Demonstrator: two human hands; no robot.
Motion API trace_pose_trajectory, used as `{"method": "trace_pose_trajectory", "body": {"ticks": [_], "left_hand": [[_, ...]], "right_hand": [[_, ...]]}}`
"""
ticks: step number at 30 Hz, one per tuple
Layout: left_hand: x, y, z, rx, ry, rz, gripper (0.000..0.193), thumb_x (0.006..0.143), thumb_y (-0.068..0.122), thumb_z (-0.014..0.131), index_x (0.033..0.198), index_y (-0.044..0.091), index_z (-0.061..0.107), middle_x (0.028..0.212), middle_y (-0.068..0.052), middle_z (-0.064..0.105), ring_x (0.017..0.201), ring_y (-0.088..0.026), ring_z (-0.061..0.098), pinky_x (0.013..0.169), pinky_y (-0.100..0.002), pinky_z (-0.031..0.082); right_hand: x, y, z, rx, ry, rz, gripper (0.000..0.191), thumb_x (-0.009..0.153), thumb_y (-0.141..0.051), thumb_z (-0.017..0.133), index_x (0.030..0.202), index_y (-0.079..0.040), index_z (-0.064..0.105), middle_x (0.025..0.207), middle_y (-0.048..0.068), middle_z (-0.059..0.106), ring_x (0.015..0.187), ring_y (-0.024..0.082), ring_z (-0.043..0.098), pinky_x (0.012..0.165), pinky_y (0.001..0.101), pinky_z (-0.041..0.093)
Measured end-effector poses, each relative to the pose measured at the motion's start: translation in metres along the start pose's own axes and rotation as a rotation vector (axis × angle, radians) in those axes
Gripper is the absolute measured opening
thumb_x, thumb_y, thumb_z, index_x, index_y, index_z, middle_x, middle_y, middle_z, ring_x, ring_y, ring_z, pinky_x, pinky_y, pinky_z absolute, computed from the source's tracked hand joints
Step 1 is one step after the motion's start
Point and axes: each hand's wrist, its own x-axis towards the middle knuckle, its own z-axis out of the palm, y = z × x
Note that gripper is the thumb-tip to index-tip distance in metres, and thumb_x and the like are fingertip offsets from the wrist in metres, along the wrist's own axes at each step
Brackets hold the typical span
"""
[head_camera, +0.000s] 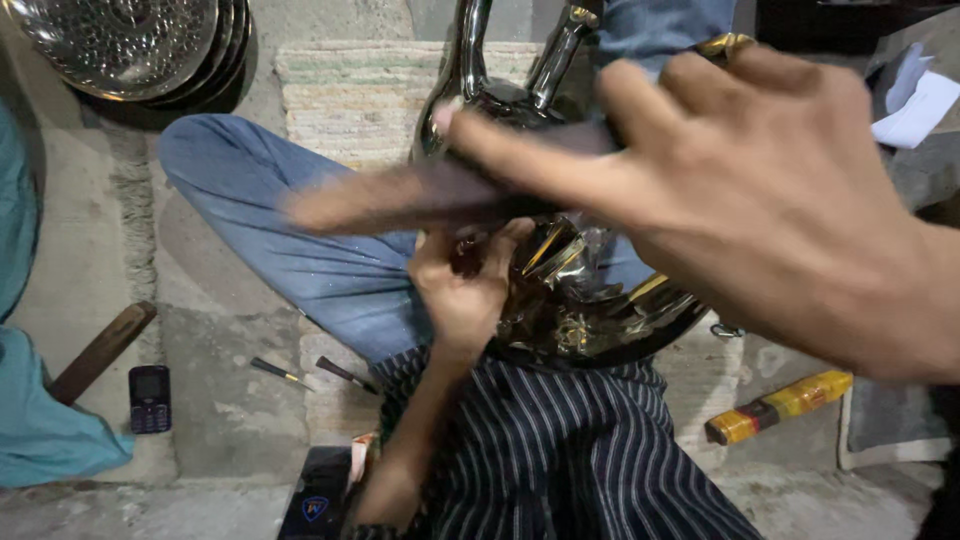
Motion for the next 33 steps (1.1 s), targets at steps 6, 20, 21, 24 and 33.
{"method": "trace_pose_trajectory", "body": {"ticks": [6, 20, 21, 24, 33], "left_hand": [[0.015, 0.013, -0.002, -0.199, -0.203, 0.029, 0.024, 0.102, -0.004, 0.065, 0.125, -0.003, 0.057, 0.110, -0.011, 0.075, 0.104, -0.016, 0.076, 0.096, -0.029, 0.065], [0.017, 0.016, 0.007, 0.051, -0.136, 0.221, 0.030, 0.098, -0.014, 0.062, 0.125, -0.001, 0.059, 0.105, -0.010, 0.076, 0.093, -0.018, 0.080, 0.090, -0.030, 0.066], [0.017, 0.015, 0.007, 0.069, -0.130, 0.245, 0.032, 0.098, -0.015, 0.062, 0.126, 0.000, 0.058, 0.106, -0.010, 0.076, 0.092, -0.019, 0.080, 0.091, -0.030, 0.066], [0.014, 0.015, 0.008, -0.011, -0.134, 0.191, 0.030, 0.099, -0.013, 0.060, 0.126, -0.002, 0.057, 0.104, -0.009, 0.076, 0.095, -0.018, 0.080, 0.089, -0.028, 0.067], [0.011, 0.012, 0.007, 0.246, -0.106, 0.255, 0.018, 0.095, -0.009, 0.066, 0.108, 0.003, 0.066, 0.098, -0.005, 0.080, 0.092, -0.016, 0.081, 0.083, -0.027, 0.062]], "right_hand": [[-0.017, 0.017, 0.010, 0.970, 0.394, 0.033, 0.083, 0.089, -0.016, 0.079, 0.155, -0.004, 0.030, 0.087, 0.012, 0.064, 0.067, 0.020, 0.067, 0.055, 0.0338, 0.054], [-0.030, 0.011, 0.024, 0.573, 0.522, 0.138, 0.071, 0.088, -0.015, 0.088, 0.150, -0.013, 0.054, 0.099, 0.016, 0.068, 0.075, 0.021, 0.067, 0.061, 0.0308, 0.055], [-0.030, 0.011, 0.025, 0.595, 0.548, 0.141, 0.068, 0.095, -0.016, 0.084, 0.155, -0.014, 0.052, 0.101, 0.014, 0.066, 0.077, 0.018, 0.065, 0.063, 0.0277, 0.053], [-0.031, 0.006, 0.025, 0.396, 0.395, 0.152, 0.074, 0.090, -0.036, 0.080, 0.156, -0.022, 0.052, 0.090, 0.007, 0.064, 0.063, 0.013, 0.059, 0.053, 0.0259, 0.049], [-0.017, 0.000, 0.022, -0.041, 0.152, -0.021, 0.075, 0.092, -0.040, 0.067, 0.158, -0.042, 0.032, 0.073, -0.005, 0.060, 0.045, 0.002, 0.050, 0.037, 0.0168, 0.041]]}}
